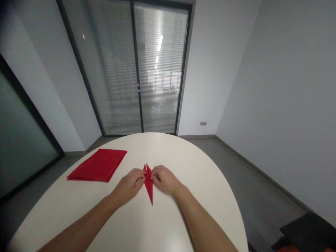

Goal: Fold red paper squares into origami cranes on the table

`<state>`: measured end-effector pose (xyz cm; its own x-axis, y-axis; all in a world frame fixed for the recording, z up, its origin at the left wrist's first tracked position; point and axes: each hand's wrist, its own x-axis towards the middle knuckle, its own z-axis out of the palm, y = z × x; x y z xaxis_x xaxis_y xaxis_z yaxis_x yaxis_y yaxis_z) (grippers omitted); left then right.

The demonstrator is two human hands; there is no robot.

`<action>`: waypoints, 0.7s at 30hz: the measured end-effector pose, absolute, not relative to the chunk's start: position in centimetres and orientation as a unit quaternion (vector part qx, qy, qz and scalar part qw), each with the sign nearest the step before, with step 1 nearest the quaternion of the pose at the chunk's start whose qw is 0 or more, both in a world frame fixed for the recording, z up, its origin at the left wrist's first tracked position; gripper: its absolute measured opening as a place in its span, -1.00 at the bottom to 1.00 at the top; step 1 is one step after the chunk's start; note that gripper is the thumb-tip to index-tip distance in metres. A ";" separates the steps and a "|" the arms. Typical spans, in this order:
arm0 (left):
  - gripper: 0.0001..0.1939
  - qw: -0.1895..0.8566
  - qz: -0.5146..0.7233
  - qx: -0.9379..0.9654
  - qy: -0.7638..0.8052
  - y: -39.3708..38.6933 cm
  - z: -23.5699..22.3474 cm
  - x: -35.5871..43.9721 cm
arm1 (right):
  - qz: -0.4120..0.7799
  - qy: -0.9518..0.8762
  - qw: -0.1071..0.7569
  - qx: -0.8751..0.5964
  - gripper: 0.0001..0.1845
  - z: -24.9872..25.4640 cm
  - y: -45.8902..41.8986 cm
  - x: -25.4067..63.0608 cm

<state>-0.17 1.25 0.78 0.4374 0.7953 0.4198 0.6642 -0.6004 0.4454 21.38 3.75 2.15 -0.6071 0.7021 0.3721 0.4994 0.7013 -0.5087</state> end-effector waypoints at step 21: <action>-0.67 0.066 0.359 0.806 0.466 2.1 -1.2 0.1 | 0.152 -0.862 0.298 -0.380 -0.78 0.8 4.3 20.4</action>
<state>0.10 2.11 -1.23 0.3074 0.7993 0.5163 0.7039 -0.5561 0.4418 20.41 4.32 0.79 -0.5339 0.7460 0.3980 0.5649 0.6649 -0.4886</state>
